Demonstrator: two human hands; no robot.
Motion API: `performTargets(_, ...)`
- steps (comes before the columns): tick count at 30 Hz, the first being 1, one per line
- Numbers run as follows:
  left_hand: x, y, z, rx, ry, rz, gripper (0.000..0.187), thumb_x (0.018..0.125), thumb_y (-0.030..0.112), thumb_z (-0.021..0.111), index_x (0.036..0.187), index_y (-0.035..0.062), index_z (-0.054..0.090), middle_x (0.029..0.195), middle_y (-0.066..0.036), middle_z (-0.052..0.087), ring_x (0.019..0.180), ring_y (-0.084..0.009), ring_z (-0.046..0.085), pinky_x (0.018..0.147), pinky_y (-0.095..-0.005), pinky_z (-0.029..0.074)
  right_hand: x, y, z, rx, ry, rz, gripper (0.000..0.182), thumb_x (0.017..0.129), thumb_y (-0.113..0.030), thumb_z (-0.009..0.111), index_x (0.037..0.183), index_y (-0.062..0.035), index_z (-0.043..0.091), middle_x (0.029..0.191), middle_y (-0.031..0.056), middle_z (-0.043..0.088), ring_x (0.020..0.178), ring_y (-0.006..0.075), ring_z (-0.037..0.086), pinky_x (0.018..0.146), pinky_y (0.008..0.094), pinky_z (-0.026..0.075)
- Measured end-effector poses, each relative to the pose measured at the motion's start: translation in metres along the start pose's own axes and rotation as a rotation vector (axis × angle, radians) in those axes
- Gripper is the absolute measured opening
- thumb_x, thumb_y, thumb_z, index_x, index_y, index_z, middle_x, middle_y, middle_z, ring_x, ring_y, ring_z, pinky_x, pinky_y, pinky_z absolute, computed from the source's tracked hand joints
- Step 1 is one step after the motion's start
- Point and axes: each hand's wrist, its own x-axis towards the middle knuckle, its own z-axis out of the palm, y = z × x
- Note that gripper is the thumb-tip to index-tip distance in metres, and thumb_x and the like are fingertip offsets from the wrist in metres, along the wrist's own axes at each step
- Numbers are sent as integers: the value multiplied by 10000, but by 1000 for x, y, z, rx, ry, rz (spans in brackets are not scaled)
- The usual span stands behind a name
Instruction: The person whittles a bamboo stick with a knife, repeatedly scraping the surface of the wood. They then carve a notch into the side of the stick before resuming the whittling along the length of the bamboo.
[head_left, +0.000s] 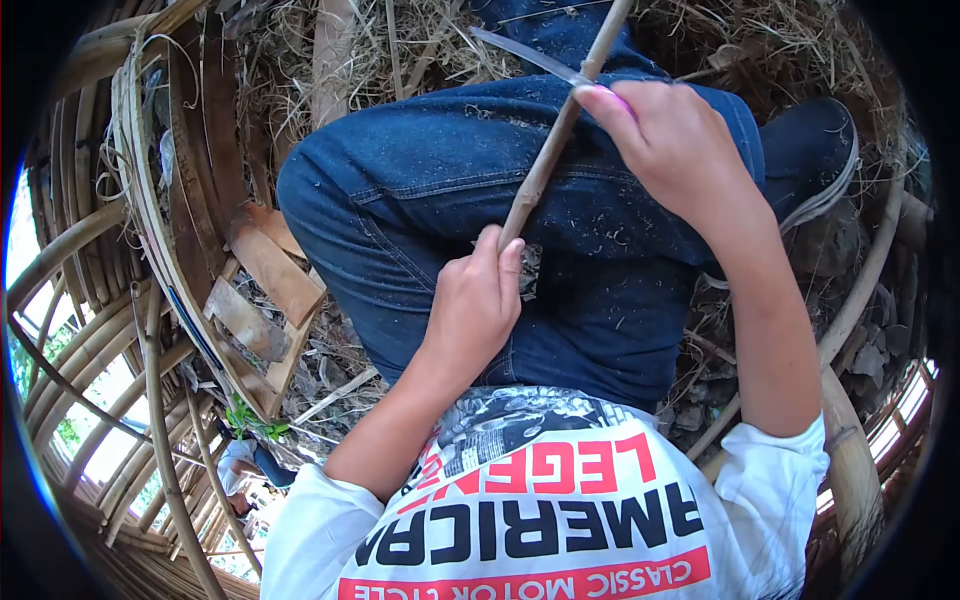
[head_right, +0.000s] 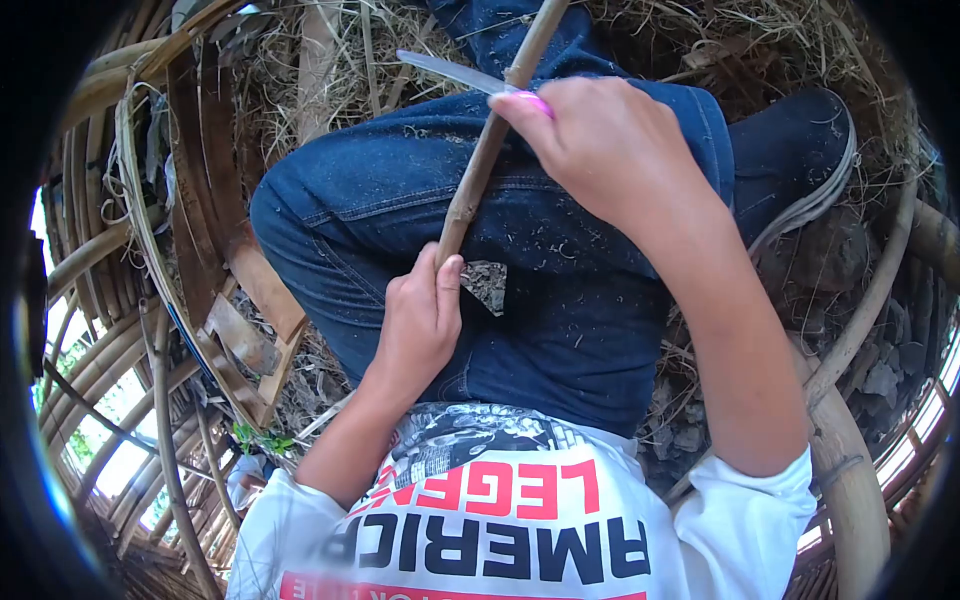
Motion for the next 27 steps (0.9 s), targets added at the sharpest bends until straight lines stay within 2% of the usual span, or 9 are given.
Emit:
performTargets(4, 1, -1, -3, -19, 3, -3, 219, 995, 152, 468, 865, -20, 507, 568, -220, 470, 550, -420, 548, 490, -421, 377, -9, 5, -6, -33, -3, 9, 490, 963, -431, 483, 771, -32, 694, 697, 192, 641, 684, 381, 634, 599, 449, 492)
performTargets(6, 1, -3, -1, 32, -25, 56, 165, 975, 137, 500, 900, -8, 514, 598, -241, 550, 580, -432, 585, 494, -493, 416, -13, 9, -4, 19, 20, 9, 509, 959, -451, 484, 743, -35, 683, 682, 191, 635, 672, 382, 630, 590, 446, 490)
performTargets(12, 3, 0, -2, 4, -11, -2, 183, 982, 145, 495, 931, -27, 531, 580, -240, 542, 568, -437, 577, 486, -475, 414, -7, 10, -3, -34, 18, -17, 487, 955, -438, 510, 740, -34, 680, 644, 177, 624, 624, 367, 622, 565, 444, 478)
performTargets(14, 3, -1, -4, 10, -28, 22, 205, 984, 156, 494, 914, -33, 529, 573, -242, 533, 566, -432, 581, 487, -474, 410, -17, 15, -4, -70, 83, -47, 519, 961, -450, 493, 727, -23, 670, 631, 175, 620, 615, 365, 624, 558, 445, 479)
performTargets(17, 4, 2, -4, -13, -41, -8, 201, 983, 156, 495, 908, -27, 531, 573, -239, 530, 567, -433, 580, 491, -474, 409, -15, 14, -6, -34, 9, 27, 533, 960, -460, 487, 720, -19, 666, 637, 179, 622, 627, 367, 630, 563, 448, 484)
performTargets(22, 4, 0, -4, 11, -25, 24, 183, 980, 144, 497, 913, -23, 532, 573, -239, 529, 573, -437, 579, 490, -476, 409, -5, 8, -4, -46, 54, -46, 490, 958, -424, 508, 738, -22, 681, 635, 182, 620, 624, 358, 631, 554, 437, 478)
performTargets(25, 4, 0, -3, 17, -20, 28, 181, 979, 143, 498, 909, -20, 533, 576, -239, 533, 577, -437, 581, 491, -479, 412, -17, 12, -13, -85, -32, 61, 502, 955, -445, 496, 756, -26, 689, 665, 186, 630, 647, 365, 637, 578, 447, 492)
performTargets(27, 1, 1, -1, 5, -35, 22, 184, 978, 146, 499, 902, -18, 533, 579, -240, 534, 581, -437, 582, 492, -482, 414, -8, 11, -4, -71, 13, 13, 489, 951, -441, 504, 760, -31, 691, 671, 182, 634, 645, 362, 636, 577, 445, 492)
